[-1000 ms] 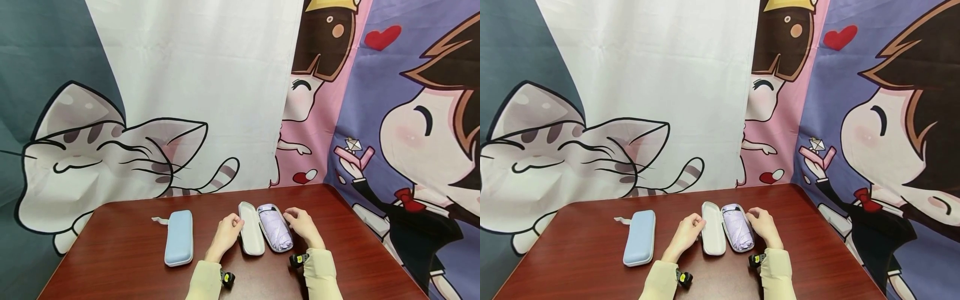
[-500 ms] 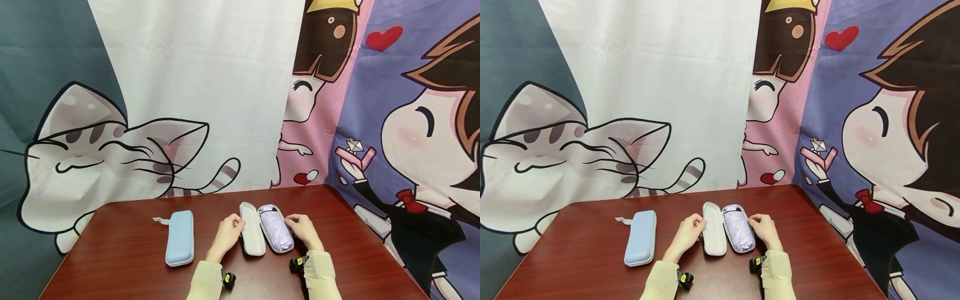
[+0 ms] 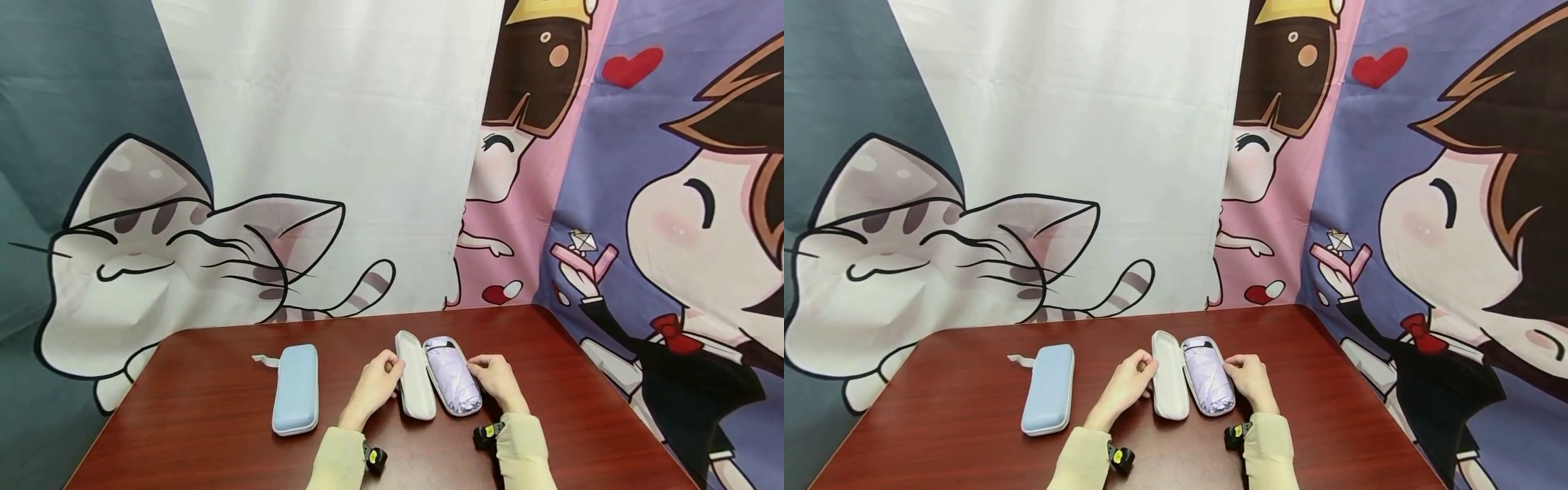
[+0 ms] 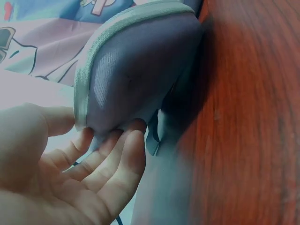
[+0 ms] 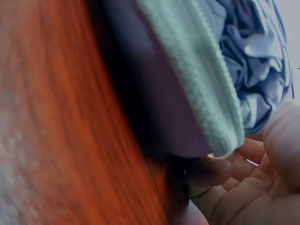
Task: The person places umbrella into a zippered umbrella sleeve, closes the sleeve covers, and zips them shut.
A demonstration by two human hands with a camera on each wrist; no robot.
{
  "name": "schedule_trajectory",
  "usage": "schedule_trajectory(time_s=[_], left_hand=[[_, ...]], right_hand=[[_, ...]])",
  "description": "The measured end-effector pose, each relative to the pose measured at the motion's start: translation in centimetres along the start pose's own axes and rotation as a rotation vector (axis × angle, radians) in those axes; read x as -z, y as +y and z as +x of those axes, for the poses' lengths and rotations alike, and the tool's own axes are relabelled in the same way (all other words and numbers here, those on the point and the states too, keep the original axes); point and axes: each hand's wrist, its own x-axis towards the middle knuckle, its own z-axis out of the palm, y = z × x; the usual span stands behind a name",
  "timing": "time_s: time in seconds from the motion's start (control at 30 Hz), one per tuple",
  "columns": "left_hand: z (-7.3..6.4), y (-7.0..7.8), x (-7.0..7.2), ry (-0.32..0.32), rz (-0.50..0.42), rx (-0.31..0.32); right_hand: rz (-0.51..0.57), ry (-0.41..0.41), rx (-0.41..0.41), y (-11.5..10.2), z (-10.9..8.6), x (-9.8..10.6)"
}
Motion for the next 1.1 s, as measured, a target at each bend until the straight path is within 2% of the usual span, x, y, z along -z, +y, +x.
schedule_trajectory(time_s=[0.2,0.37,0.53,0.8,0.97,1.1], left_hand=[[0.0,0.1,-0.6,-0.014,-0.018,0.008],[-0.1,0.6,-1.5,-0.006,0.039,0.025],[-0.5,0.8,-2.3,0.008,0.079,-0.002],[-1.0,1.1,-3.7,0.009,0.013,-0.054],[-1.2,1.7,-4.4,0.030,0.052,-0.042],[-1.2,2.4,-4.9,0.016,0.069,-0.036]], right_hand=[[-0.026,-0.002,-0.001,0.0,0.0,0.1],[-0.019,-0.005,0.006,-0.1,-0.1,0.3],[0.010,-0.013,-0.002,-0.1,-0.1,0.2],[0.012,-0.001,-0.019,0.0,-0.3,0.2],[0.002,-0.012,-0.002,0.1,-0.3,0.1],[0.005,-0.011,0.005,0.0,-0.3,0.1]])
